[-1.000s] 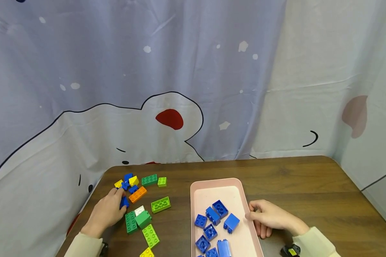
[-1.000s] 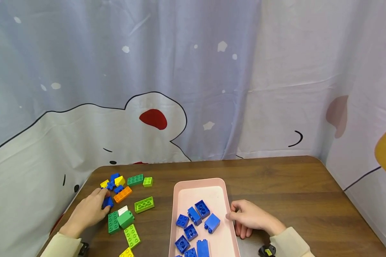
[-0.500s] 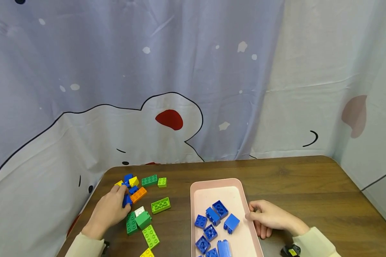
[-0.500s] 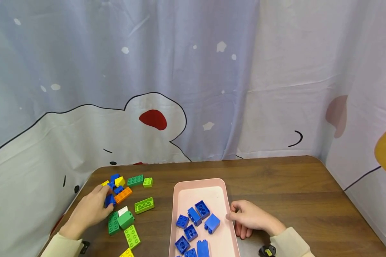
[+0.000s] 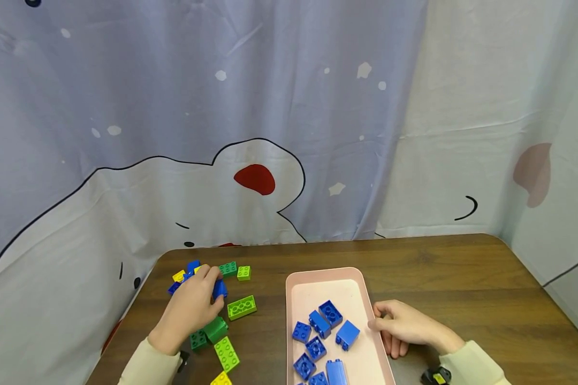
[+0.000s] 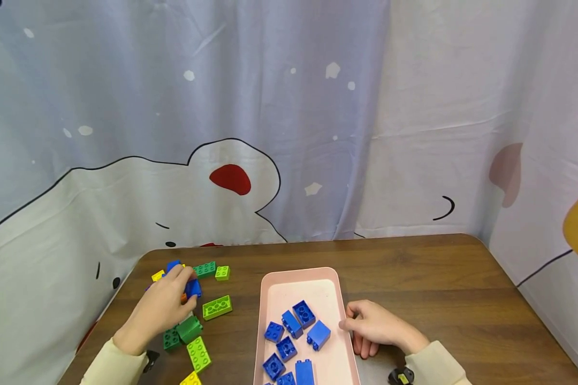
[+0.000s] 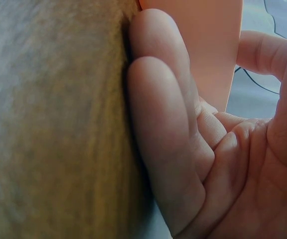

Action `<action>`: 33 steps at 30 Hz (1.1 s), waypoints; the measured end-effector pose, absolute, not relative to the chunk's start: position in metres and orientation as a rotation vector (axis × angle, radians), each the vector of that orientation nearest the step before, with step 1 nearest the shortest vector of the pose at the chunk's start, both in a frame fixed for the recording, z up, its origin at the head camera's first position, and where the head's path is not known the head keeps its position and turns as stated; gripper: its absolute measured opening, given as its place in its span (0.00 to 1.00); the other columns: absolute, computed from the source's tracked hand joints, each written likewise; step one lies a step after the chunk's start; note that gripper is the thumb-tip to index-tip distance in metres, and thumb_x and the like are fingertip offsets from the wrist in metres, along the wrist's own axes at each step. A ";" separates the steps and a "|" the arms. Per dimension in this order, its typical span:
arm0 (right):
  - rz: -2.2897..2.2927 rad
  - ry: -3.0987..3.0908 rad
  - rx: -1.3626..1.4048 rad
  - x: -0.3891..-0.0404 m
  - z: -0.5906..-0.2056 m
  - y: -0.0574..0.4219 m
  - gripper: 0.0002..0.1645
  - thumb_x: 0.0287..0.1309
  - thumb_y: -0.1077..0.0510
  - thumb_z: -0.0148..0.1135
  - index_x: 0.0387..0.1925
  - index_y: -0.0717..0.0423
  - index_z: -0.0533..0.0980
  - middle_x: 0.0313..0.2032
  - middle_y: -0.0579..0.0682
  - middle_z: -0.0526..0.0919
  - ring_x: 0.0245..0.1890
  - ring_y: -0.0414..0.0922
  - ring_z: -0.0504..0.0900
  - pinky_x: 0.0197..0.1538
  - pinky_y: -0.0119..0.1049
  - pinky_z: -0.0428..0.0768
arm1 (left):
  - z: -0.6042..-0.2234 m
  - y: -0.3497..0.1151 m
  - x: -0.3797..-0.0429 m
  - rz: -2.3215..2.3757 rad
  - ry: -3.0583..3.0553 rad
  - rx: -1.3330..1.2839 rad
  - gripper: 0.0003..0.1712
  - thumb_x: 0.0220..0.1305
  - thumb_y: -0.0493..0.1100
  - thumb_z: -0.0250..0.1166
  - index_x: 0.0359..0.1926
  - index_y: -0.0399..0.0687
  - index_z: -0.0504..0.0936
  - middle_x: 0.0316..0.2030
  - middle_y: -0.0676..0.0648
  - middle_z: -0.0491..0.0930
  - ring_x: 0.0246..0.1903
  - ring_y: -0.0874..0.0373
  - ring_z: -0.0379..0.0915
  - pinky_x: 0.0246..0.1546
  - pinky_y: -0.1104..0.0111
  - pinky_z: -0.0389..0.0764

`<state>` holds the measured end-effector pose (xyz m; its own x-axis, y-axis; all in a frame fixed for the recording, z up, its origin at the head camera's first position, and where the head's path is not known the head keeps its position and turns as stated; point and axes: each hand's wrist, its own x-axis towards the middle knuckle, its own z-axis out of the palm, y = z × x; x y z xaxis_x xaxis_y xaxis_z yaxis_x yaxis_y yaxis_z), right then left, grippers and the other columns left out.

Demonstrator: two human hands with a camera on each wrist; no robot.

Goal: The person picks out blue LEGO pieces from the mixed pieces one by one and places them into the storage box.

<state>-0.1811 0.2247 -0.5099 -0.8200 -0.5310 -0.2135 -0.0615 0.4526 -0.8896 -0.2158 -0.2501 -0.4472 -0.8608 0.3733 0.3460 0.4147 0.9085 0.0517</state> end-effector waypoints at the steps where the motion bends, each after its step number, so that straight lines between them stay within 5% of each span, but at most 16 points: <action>1: -1.344 2.240 -0.495 -0.181 -0.510 0.225 0.20 0.66 0.45 0.56 0.30 0.58 0.70 0.16 0.56 0.81 0.13 0.53 0.80 0.16 0.50 0.76 | -0.446 -0.246 -0.216 -0.180 -2.739 -0.590 0.21 0.51 0.45 0.68 0.46 0.44 0.78 0.39 0.49 0.74 0.28 0.64 0.67 0.31 0.69 0.76; 33: -1.346 2.234 -0.479 -0.182 -0.508 0.224 0.19 0.66 0.46 0.56 0.30 0.58 0.71 0.16 0.56 0.81 0.12 0.51 0.80 0.16 0.48 0.77 | -0.460 -0.121 -0.217 -0.206 -2.726 -0.959 0.25 0.58 0.54 0.67 0.54 0.50 0.78 0.40 0.53 0.73 0.34 0.63 0.69 0.39 0.69 0.79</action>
<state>-0.1818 0.2241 -0.5078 -0.8210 -0.5253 -0.2239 -0.0473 0.4533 -0.8901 -0.2172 -0.1213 -0.4597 -0.7546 0.5962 0.2739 0.6307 0.7743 0.0522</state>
